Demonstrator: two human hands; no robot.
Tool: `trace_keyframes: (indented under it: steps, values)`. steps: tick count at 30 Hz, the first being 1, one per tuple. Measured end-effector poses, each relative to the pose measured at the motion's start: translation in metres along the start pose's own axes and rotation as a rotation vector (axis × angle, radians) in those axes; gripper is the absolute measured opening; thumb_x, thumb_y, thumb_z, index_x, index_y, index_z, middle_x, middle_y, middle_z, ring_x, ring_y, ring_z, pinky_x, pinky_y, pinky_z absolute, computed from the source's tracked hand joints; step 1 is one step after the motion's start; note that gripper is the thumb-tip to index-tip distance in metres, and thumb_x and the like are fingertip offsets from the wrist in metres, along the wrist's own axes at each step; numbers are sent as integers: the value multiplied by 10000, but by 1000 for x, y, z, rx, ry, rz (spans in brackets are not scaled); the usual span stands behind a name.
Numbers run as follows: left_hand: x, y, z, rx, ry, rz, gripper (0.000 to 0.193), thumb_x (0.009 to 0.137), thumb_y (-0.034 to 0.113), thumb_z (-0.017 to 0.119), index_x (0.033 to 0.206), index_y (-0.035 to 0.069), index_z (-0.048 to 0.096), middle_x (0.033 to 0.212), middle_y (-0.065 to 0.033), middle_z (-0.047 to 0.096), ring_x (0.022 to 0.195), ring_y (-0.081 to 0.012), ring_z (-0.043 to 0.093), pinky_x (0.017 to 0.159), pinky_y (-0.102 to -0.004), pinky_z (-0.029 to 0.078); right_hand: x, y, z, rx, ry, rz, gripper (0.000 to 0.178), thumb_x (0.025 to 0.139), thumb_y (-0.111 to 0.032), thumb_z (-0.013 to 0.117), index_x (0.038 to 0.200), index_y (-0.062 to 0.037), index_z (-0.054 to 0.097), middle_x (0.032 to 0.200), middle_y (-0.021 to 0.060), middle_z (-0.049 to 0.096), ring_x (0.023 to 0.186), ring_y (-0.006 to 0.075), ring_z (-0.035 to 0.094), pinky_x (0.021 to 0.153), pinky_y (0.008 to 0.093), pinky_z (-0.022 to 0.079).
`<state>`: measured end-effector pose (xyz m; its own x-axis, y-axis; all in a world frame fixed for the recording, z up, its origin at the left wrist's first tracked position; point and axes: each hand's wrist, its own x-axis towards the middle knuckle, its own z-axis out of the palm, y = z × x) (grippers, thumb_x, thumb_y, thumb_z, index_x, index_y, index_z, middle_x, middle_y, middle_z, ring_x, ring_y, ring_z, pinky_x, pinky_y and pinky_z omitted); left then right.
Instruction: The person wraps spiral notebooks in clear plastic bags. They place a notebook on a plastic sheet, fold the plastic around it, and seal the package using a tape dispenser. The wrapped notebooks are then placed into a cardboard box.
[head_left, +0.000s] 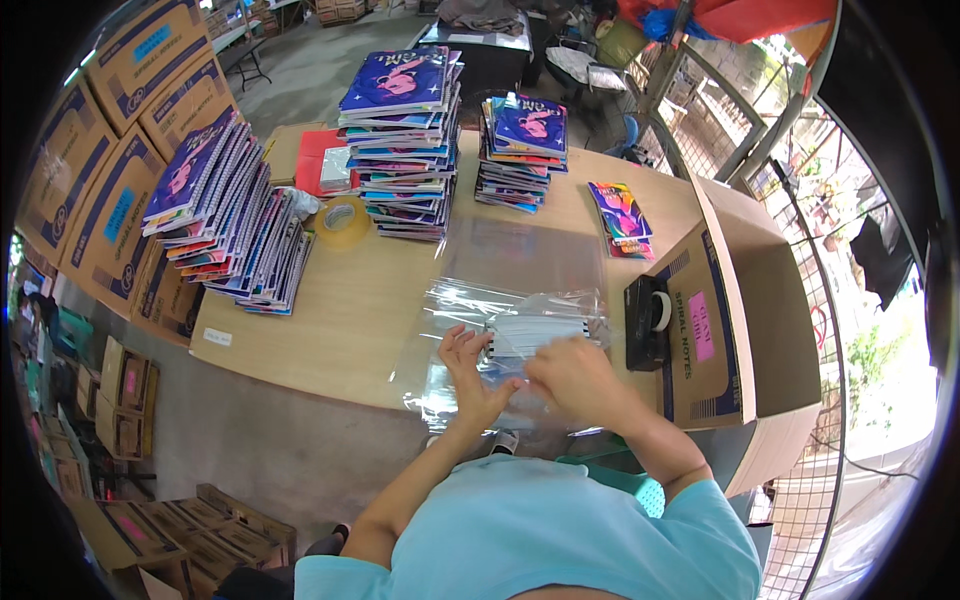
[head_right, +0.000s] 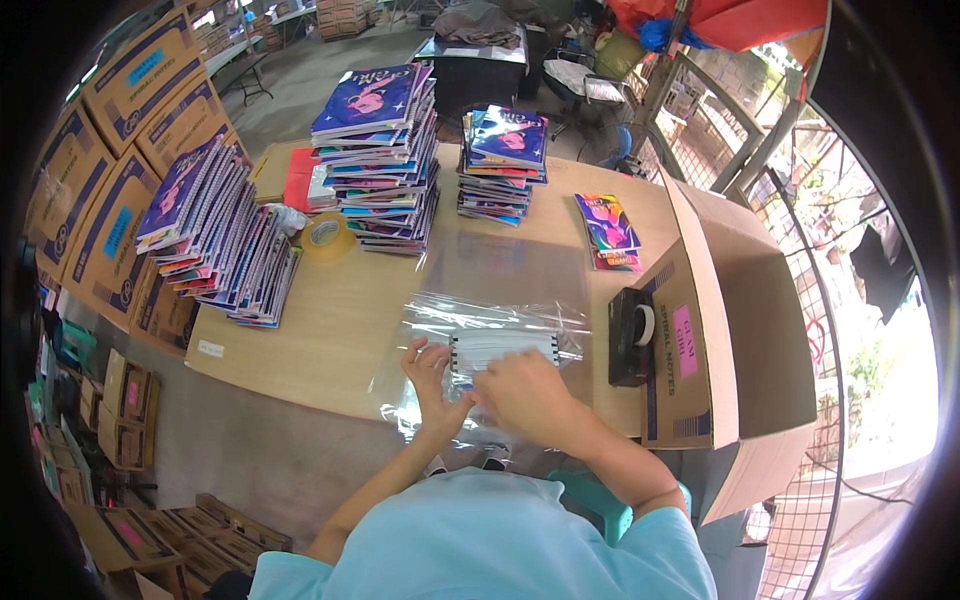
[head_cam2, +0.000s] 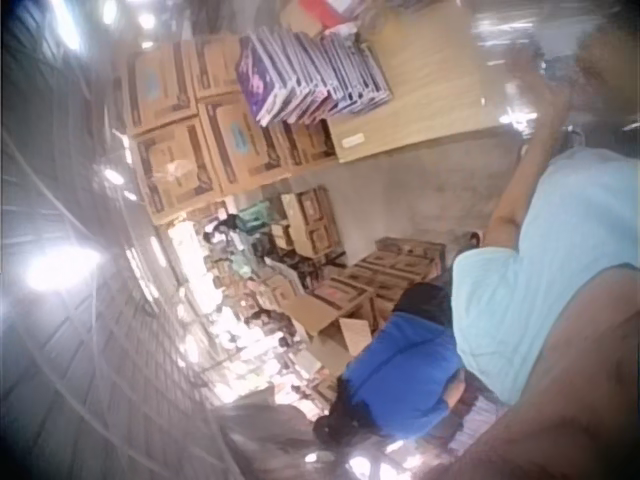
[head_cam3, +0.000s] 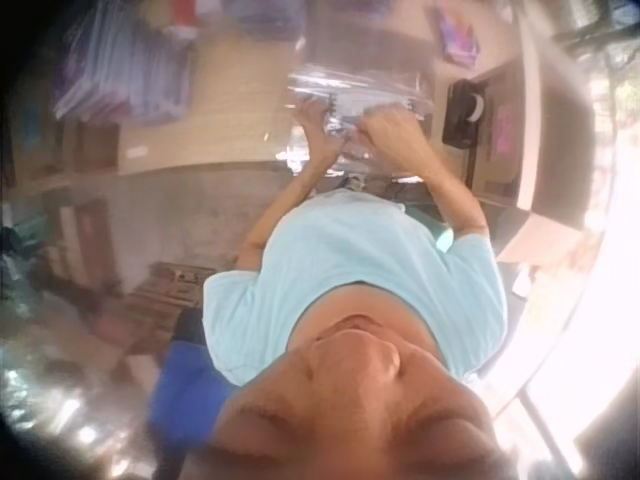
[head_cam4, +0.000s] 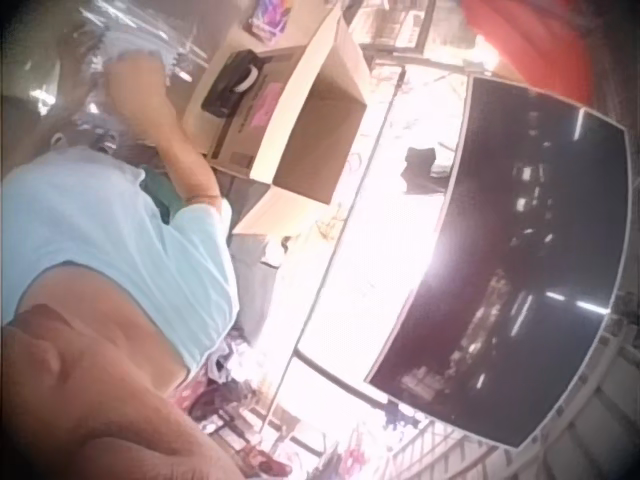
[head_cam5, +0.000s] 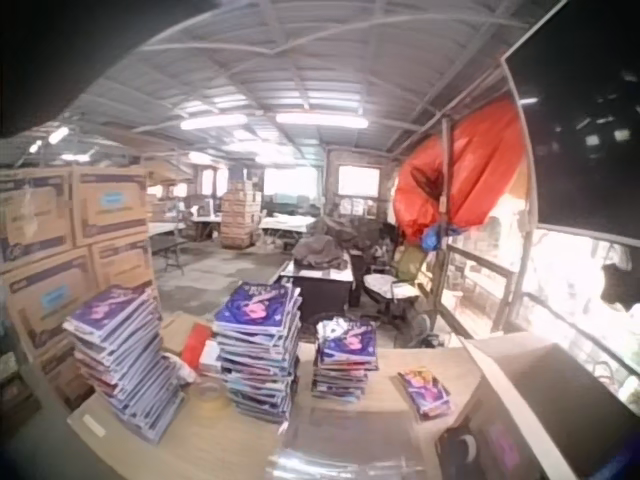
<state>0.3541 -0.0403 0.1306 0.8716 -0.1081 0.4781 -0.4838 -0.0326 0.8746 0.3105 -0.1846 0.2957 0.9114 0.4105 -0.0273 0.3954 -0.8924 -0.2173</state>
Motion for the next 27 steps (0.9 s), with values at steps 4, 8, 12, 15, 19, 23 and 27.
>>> trace_keyframes:
  steps: [4,8,12,15,19,23,27]
  values:
    - [11,16,-19,251,-248,162,665,657,494,797,1169,117,600,1326,-175,305,1217,-359,350,970,-480,397,-12,17,-39,101,654,82,301,653,-201,784,865,-41,643,762,91,625,752,296,610,690,414,465]
    - [23,31,-22,367,-461,319,578,678,484,768,1139,158,642,1268,-134,443,1190,-353,392,972,-485,355,11,83,-18,-129,603,321,216,698,-163,758,856,-64,649,709,73,648,663,291,625,702,399,480]
    - [47,36,-42,478,-665,328,665,721,551,688,1256,176,562,1238,-70,509,1176,-291,438,976,-493,304,-9,83,-65,109,1034,355,131,715,-57,709,835,-87,666,687,58,658,633,203,633,616,308,482]
    - [68,41,-51,602,-862,403,772,728,590,649,1353,177,465,1295,-69,482,1210,-250,433,977,-512,286,-29,68,-88,303,226,-70,273,672,-22,695,932,-106,685,946,26,684,766,242,647,685,360,502]
    - [94,39,-46,667,-1068,556,845,705,648,620,1405,222,410,1415,-63,396,1285,-264,382,1008,-540,266,-23,85,-49,-122,-16,-101,259,676,-13,669,924,-87,668,1190,52,603,865,280,636,731,382,503]
    - [118,37,-40,730,-1257,657,861,707,690,583,1443,312,345,1529,-45,257,1375,-277,294,1071,-580,222,0,104,-39,-141,-163,-86,232,683,-10,659,905,-69,624,1124,77,584,897,300,627,727,395,500]
    - [139,30,-34,675,-1353,755,801,752,654,572,1450,394,278,1545,-32,207,1400,-269,255,1119,-572,189,12,99,-36,-5,-96,-113,225,692,-31,666,901,-72,593,985,79,580,872,311,622,718,409,493]
